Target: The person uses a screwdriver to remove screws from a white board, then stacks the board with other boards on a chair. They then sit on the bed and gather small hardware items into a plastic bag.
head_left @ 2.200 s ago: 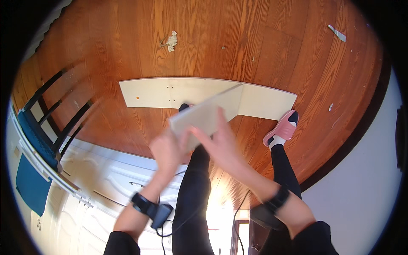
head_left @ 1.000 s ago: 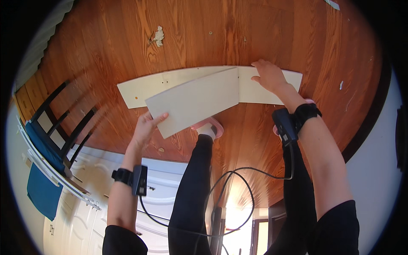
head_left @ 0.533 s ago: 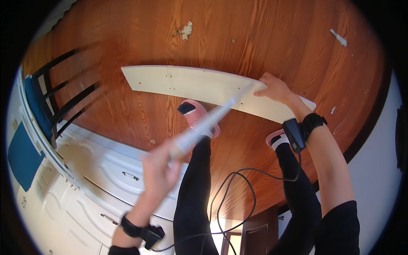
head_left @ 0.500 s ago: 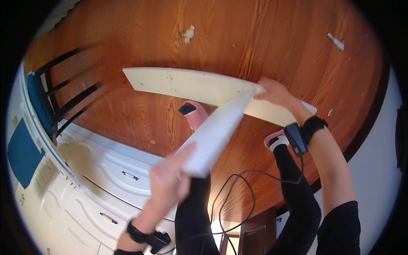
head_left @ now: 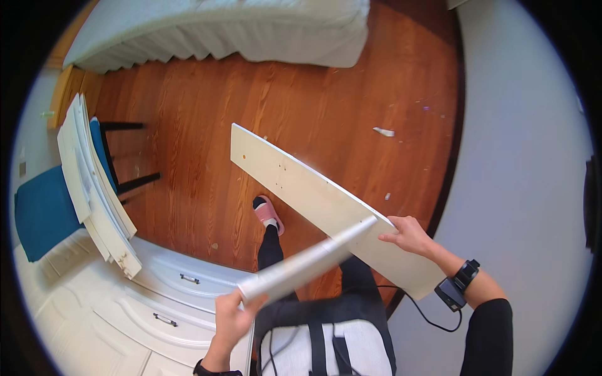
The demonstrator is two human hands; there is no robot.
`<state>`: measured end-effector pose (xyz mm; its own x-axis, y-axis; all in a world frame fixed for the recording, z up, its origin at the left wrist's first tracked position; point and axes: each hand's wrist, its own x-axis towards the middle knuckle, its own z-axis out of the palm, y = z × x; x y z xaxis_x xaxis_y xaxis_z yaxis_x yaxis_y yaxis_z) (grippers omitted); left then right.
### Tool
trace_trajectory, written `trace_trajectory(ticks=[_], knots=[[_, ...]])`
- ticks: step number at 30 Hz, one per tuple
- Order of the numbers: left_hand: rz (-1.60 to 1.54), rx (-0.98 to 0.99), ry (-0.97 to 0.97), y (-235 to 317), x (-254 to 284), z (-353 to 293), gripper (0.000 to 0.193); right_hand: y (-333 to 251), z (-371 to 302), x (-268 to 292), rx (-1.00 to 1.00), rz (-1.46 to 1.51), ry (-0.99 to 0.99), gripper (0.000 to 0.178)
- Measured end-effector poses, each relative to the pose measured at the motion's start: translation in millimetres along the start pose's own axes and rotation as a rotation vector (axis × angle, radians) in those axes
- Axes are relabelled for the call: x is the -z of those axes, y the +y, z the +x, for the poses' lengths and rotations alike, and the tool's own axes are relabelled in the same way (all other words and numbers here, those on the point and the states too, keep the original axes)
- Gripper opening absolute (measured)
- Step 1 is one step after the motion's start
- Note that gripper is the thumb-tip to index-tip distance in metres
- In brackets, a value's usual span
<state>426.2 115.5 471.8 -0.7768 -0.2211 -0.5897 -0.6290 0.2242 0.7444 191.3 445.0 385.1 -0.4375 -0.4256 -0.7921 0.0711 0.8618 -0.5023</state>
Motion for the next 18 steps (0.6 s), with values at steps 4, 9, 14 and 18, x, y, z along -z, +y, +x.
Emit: trace_trajectory(ticks=[4, 9, 14, 18], knots=[[0.393, -0.756, -0.026, 72, 27, -62, 0.037, -42, -101, 1, 0.028, -0.130, 0.266, 0.030], [0.120, -0.421, 0.048, 104, 81, -95, 0.021, -83, -170, -19, 0.044, -0.107, 0.473, 0.029], [-0.009, -0.247, -0.004, 142, 123, -100, 0.019, -116, -206, -19, 0.062, -0.031, 0.565, 0.028], [0.572, -1.024, -0.001, 169, 130, -102, 0.024, -128, -218, -8, 0.130, -0.180, 0.674, 0.023]])
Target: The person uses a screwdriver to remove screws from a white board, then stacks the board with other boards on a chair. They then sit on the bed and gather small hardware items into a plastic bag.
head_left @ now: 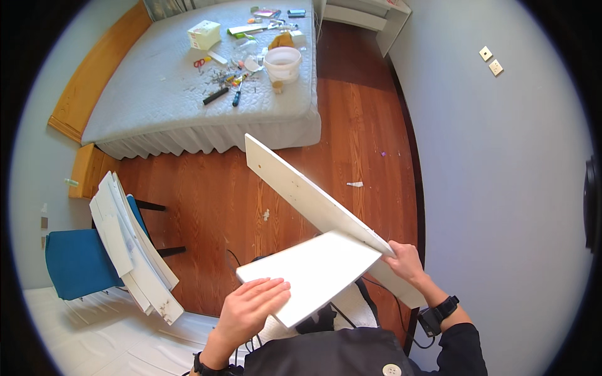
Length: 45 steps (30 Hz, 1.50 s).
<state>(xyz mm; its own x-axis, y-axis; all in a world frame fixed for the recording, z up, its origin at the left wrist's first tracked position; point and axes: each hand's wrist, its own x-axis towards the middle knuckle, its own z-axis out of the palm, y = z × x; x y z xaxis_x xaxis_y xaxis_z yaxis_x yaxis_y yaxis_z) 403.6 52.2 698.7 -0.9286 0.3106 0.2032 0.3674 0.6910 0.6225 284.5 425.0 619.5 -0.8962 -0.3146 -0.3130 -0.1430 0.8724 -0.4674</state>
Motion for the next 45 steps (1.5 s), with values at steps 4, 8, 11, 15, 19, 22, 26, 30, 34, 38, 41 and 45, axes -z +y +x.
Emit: trace_trajectory(ticks=[4, 8, 11, 15, 19, 22, 26, 30, 34, 38, 41, 45], knots=[[0.160, -0.172, 0.050, 13, -9, 1, 0.023, 7, 2, 10, 0.070, -0.094, 0.035, 0.020], [-0.048, -0.012, 0.219, 0, -30, 13, 0.026, 26, 29, 33, 0.107, -0.131, -0.086, 0.023], [-0.449, 0.464, 0.401, -23, -55, 41, 0.017, 37, 59, 54, 0.127, -0.061, -0.233, 0.028], [-0.356, 0.619, 0.729, -67, -79, 95, 0.029, 33, 94, 71, 0.209, -0.089, -0.419, 0.033], [0.106, 0.792, 0.991, -93, -77, 135, 0.058, 14, 134, 91, 0.375, -0.123, -0.553, 0.036], [0.403, 0.817, 0.910, -104, -48, 141, 0.063, -6, 152, 104, 0.394, -0.172, -0.684, 0.041], [0.548, 1.074, 0.576, -116, -11, 132, 0.067, -33, 150, 99, 0.160, 0.048, -0.828, 0.052], [0.522, 1.330, 0.306, -136, -5, 93, 0.069, -47, 141, 76, 0.041, 0.152, -0.846, 0.053], [0.442, 1.528, 0.320, -164, -20, 8, 0.065, -31, 148, 49, 0.162, -0.088, -0.655, 0.058], [0.331, 1.624, 0.405, -174, -24, -124, 0.067, 18, 157, 39, 0.258, -0.174, -0.514, 0.057], [-0.126, 1.827, 0.802, -168, -52, -192, 0.086, 56, 162, 39, 0.271, -0.168, -0.421, 0.052], [-0.535, 1.992, 0.848, -131, -109, -227, 0.093, 83, 168, 38, 0.355, -0.332, -0.249, 0.054]])
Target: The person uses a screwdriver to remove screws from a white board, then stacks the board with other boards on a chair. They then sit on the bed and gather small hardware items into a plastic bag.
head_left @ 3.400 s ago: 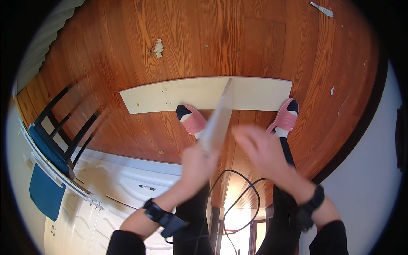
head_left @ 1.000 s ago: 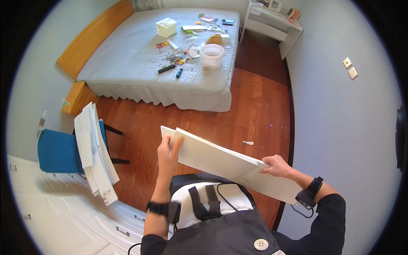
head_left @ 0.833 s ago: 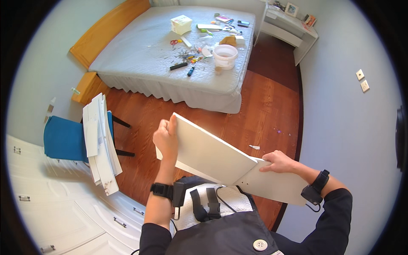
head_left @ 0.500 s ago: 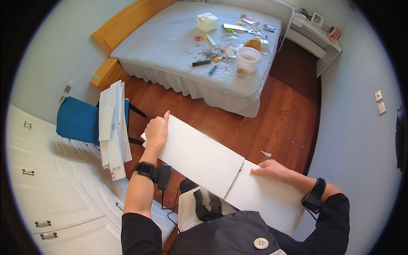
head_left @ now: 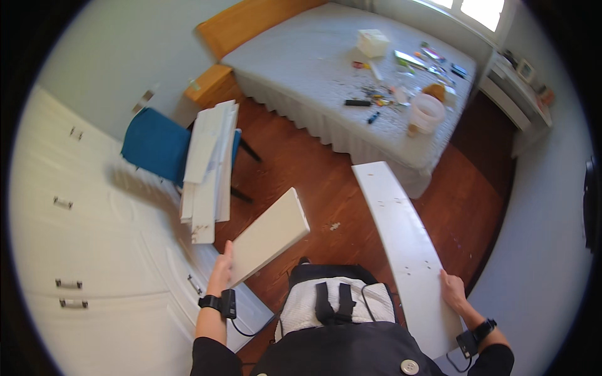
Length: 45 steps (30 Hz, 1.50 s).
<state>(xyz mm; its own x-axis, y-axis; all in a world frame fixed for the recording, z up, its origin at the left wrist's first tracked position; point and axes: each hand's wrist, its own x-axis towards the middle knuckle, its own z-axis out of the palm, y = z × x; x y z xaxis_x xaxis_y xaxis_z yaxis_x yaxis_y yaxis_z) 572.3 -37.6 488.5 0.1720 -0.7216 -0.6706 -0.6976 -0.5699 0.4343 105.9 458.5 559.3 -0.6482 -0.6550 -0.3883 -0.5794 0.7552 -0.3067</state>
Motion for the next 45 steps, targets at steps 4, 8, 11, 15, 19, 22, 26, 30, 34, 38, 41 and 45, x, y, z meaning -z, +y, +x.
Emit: trace_trajectory(ticks=[4, 8, 11, 15, 19, 22, 26, 30, 34, 38, 41, 45], knots=[[-0.351, -0.065, -0.343, -57, 1, -34, 0.069, 15, 7, 6, -0.116, -0.012, 0.084, 0.061], [-1.148, 0.308, -0.823, -80, 12, -39, 0.048, 13, 28, 15, -0.049, 0.025, 0.108, 0.063], [-1.193, 0.292, -0.656, -89, 22, -19, 0.046, -11, 55, 14, -0.049, 0.126, 0.062, 0.063], [-1.161, 0.235, -0.350, -87, 50, 46, 0.055, -79, 117, 3, -0.101, 0.235, -0.075, 0.062], [-1.067, 0.208, -0.228, -71, 93, 144, 0.061, -197, 192, -23, 0.004, 0.291, -0.134, 0.056], [-1.152, 0.229, -0.017, -63, 117, 222, 0.063, -310, 254, -49, -0.030, 0.434, -0.228, 0.050], [-1.388, 0.245, 0.115, -74, 142, 290, 0.065, -461, 346, -108, 0.246, 0.411, -0.198, 0.047], [-1.324, 0.270, 0.181, -62, 166, 328, 0.065, -608, 418, -196, 0.244, 0.549, -0.166, 0.048], [-1.315, 0.274, 0.285, -35, 179, 345, 0.069, -733, 456, -278, 0.287, 0.650, -0.074, 0.049], [-1.195, 0.342, 0.445, -13, 192, 360, 0.073, -806, 473, -334, 0.222, 0.697, -0.068, 0.053], [-1.213, 0.367, 0.506, 5, 195, 377, 0.075, -812, 475, -346, 0.162, 0.761, -0.081, 0.053], [-1.222, 0.389, 0.598, 54, 178, 416, 0.074, -768, 464, -318, 0.135, 0.852, -0.029, 0.049]])
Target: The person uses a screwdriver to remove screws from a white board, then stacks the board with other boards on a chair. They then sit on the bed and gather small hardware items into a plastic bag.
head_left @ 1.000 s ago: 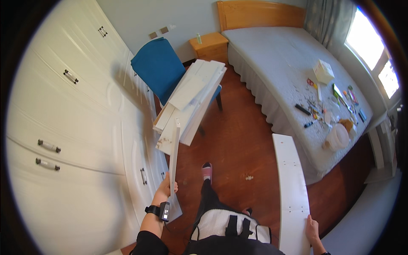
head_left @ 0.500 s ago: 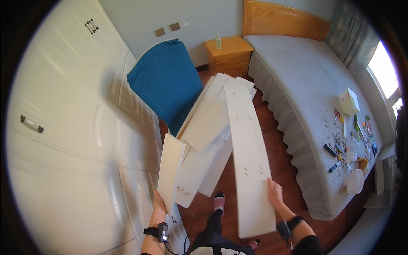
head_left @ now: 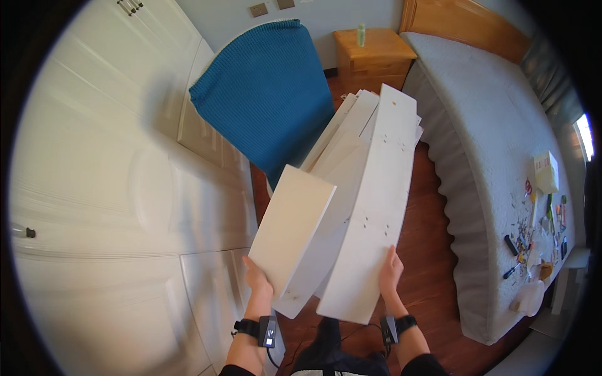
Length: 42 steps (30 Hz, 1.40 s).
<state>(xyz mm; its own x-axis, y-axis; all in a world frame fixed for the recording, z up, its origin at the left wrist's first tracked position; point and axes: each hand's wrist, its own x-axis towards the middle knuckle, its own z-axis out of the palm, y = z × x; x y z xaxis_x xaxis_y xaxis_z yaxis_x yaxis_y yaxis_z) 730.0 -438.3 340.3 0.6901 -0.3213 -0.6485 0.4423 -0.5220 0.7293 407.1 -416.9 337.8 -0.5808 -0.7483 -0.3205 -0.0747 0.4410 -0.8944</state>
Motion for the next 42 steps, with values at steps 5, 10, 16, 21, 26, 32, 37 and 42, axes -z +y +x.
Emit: trace_trajectory(ticks=[5, 10, 16, 21, 26, 32, 37, 42], knots=[[0.091, -0.180, 0.103, -16, -107, -8, 0.075, 6, -24, 94, -0.062, -0.087, 0.069, 0.048], [0.371, -0.306, 0.114, -21, -187, -5, 0.082, 10, -18, 140, -0.046, -0.145, 0.163, 0.051], [0.404, -0.393, 0.216, -24, -221, -1, 0.077, 4, 42, 153, 0.033, -0.181, 0.183, 0.053], [0.725, -0.293, 0.162, -33, -215, 2, 0.066, -8, 95, 151, 0.066, -0.261, 0.142, 0.052], [0.990, -0.097, 0.302, -39, -219, -10, 0.074, -20, 138, 149, 0.076, -0.280, 0.061, 0.049], [0.265, 0.100, -0.164, -23, -211, -45, 0.067, -26, 165, 146, 0.054, -0.366, -0.071, 0.047], [0.059, -0.061, -0.303, -18, -207, -45, 0.057, -28, 169, 140, 0.062, -0.385, -0.124, 0.046], [0.158, 0.285, -0.235, -17, -224, -27, 0.043, -21, 172, 128, 0.122, -0.484, -0.122, 0.046]])
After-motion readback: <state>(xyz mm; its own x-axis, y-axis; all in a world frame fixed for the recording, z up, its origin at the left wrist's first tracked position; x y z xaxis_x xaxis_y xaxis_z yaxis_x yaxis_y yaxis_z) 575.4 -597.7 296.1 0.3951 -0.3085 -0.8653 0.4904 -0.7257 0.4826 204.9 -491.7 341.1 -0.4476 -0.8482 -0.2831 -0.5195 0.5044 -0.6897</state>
